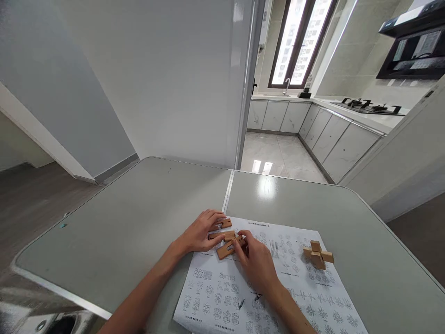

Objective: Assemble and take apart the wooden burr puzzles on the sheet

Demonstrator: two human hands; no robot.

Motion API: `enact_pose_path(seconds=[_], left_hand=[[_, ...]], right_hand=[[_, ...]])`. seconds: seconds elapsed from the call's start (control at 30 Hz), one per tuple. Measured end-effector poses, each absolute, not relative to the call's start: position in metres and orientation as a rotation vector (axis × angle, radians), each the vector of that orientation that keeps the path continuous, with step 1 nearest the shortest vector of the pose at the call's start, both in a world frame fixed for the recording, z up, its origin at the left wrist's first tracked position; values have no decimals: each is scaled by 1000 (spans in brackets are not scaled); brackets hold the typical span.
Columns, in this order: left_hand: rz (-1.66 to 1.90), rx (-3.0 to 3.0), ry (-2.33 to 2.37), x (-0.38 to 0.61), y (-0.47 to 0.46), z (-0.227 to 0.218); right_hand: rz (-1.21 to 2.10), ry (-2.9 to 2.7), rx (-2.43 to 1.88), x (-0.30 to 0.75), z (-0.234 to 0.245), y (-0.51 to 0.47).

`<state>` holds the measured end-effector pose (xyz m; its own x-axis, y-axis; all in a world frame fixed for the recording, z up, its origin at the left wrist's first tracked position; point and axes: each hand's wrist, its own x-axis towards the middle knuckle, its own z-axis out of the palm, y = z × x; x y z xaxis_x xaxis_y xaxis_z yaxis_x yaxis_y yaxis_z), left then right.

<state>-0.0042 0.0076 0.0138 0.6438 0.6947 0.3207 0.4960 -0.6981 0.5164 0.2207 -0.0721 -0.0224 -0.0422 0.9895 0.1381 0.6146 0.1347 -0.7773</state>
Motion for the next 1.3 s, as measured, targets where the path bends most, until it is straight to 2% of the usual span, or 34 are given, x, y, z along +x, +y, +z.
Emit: enact_pose_path(seconds=[0.13,0.33,0.97,1.3], left_hand=[[712,2410,900,1,2,18],[694,2395,824,5,-2,17],[662,2423,895,-4,7,18],[795,2394,1021,-4,9,8]], right_hand=[[363,-1905,-1667,216,-32,-74],[212,-2002,-1671,213,-40,-73],[368,-1961,-1534,213,-36,-73],[460,-1957,-1522,218,-29,-71]])
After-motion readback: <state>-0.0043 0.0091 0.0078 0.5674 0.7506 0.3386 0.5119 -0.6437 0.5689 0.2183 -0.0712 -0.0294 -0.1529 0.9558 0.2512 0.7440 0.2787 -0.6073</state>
